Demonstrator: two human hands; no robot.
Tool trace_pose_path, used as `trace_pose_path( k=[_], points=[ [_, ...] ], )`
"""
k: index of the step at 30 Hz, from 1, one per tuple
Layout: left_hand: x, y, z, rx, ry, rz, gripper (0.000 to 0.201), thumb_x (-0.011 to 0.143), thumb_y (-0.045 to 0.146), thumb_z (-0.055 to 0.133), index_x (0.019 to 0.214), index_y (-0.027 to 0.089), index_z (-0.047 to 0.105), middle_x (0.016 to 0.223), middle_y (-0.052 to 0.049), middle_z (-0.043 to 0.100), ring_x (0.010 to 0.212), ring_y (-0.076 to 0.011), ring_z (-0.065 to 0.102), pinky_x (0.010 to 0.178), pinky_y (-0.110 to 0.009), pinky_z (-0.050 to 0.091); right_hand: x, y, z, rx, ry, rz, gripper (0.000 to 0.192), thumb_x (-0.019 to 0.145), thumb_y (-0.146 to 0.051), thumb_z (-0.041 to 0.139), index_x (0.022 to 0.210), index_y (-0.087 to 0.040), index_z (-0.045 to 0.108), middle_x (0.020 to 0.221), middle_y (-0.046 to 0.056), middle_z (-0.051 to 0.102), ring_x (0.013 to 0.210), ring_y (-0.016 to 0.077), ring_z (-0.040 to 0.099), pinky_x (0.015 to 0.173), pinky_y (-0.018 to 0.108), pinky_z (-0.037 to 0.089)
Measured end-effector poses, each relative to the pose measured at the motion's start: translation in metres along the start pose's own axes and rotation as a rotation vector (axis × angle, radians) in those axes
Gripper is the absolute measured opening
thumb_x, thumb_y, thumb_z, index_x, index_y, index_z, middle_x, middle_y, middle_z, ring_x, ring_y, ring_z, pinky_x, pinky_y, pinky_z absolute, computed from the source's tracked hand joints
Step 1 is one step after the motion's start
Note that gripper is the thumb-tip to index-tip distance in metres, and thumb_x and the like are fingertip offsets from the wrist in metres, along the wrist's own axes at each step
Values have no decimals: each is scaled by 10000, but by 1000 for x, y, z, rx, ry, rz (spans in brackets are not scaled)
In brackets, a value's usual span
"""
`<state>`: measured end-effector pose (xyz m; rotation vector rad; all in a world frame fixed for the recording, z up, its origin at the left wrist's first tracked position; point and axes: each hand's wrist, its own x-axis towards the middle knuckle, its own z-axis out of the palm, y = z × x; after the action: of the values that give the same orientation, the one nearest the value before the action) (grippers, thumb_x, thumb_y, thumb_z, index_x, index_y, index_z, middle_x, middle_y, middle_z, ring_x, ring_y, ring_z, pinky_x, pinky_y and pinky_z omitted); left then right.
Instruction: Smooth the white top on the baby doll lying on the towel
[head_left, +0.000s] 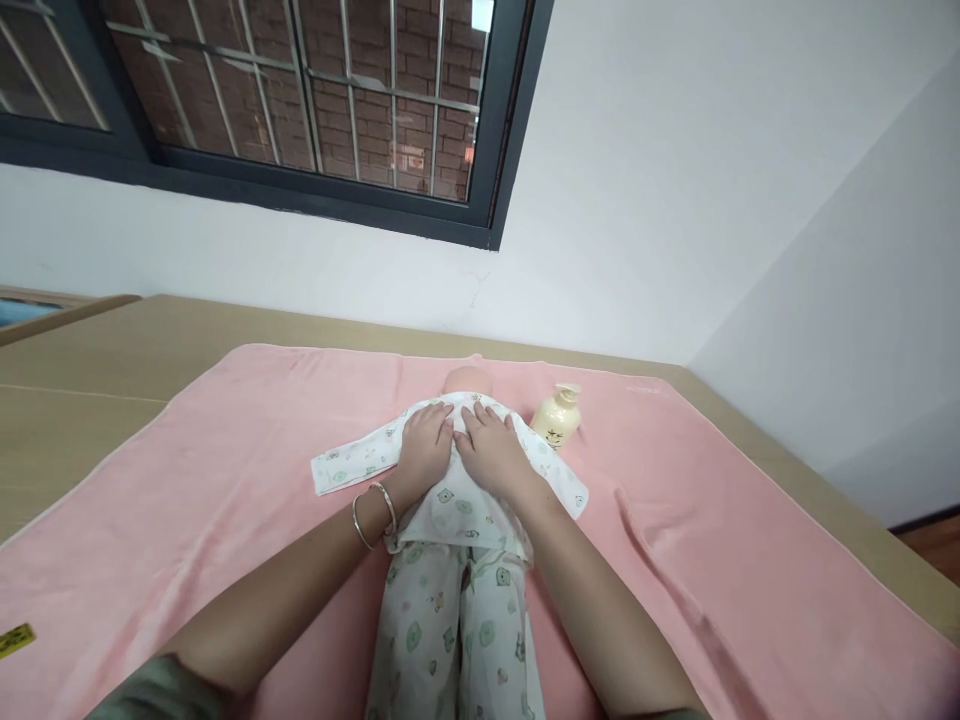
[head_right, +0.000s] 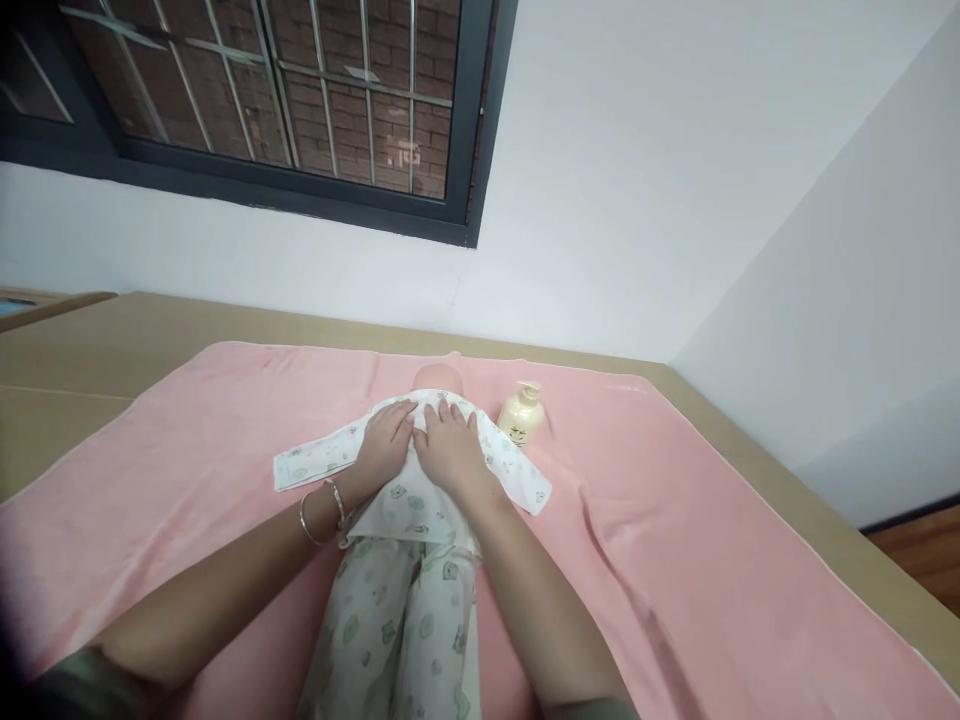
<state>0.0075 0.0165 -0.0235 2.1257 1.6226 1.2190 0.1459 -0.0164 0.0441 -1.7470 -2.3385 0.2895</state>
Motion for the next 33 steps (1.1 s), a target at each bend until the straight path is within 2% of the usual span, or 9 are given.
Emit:
trace_pose_path(
  k=[5, 9, 12, 14, 16, 18, 20, 26, 33],
  points=[
    [-10, 21, -5, 124, -103, -17, 484, 995, 309, 357, 1382, 129, 585, 1474, -165, 579, 1435, -316, 464, 1199, -519, 351, -32, 8, -60, 124, -144, -140, 632, 1009, -361, 421, 1603, -179, 308, 1660, 145, 298, 1554, 286, 250, 1251, 602, 113],
    [-30, 49, -7, 115, -202, 43, 530, 951, 314, 464, 1446, 138, 530, 1607, -184, 417, 1544, -381, 266, 1239, -619, 203, -58, 27, -103, 253, 26, -109, 649, 1012, -395, 417, 1612, -183, 290, 1665, 104, 297, 1560, 230, 241, 1281, 493, 126],
    [-33, 76, -13, -111, -312, 31, 567, 920, 348, 537, 1455, 162, 531, 1651, -163, 343, 1581, -358, 157, 1270, -607, 67, -64, 44, -119, 250, 147, 7, 650, 1011, -407, 424, 1606, -173, 311, 1679, 99, 262, 1575, 259, 181, 1279, 485, 149],
    [-25, 96, -18, -424, -356, -61, 554, 926, 407, 557, 1438, 195, 552, 1653, -131, 352, 1583, -318, 176, 1291, -536, 74, -62, 54, -122, 190, 229, 130, 630, 1015, -381, 399, 1600, -157, 326, 1693, 105, 216, 1587, 312, 79, 1271, 552, 111],
    [-10, 115, -24, -864, -384, -226, 536, 955, 450, 521, 1434, 211, 552, 1626, -116, 409, 1551, -277, 292, 1289, -451, 178, -57, 60, -122, 120, 282, 251, 612, 1018, -335, 359, 1589, -116, 337, 1692, 130, 215, 1582, 364, 42, 1251, 624, 68],
    [8, 133, -28, -1343, -427, -452, 593, 1002, 481, 384, 1499, 166, 461, 1598, -162, 443, 1485, -257, 424, 1232, -419, 334, -53, 63, -120, 95, 259, 293, 603, 1016, -288, 321, 1578, -70, 338, 1663, 166, 287, 1570, 372, 137, 1242, 646, 52],
    [26, 145, -29, -1632, -439, -626, 666, 1019, 505, 309, 1552, 109, 357, 1596, -202, 429, 1457, -245, 465, 1178, -387, 417, -49, 63, -116, 114, 194, 264, 605, 1007, -252, 303, 1574, -43, 325, 1630, 182, 358, 1547, 337, 249, 1252, 622, 52],
    [63, 152, -8, -1826, -403, -945, 753, 1004, 531, 309, 1599, 75, 240, 1636, -227, 338, 1497, -237, 401, 1048, -321, 533, -31, 65, -100, 59, 214, 252, 613, 975, -178, 298, 1564, -10, 315, 1627, 200, 357, 1533, 260, 302, 1273, 507, 97],
    [68, 153, 4, -1894, -398, -1015, 731, 1005, 472, 337, 1602, 67, 217, 1599, -272, 364, 1385, -284, 544, 971, -366, 590, -26, 60, -91, -93, 292, 257, 492, 976, -142, 298, 1390, -42, 544, 1457, 205, 580, 1431, 287, 452, 1244, 601, 93]
  ],
)
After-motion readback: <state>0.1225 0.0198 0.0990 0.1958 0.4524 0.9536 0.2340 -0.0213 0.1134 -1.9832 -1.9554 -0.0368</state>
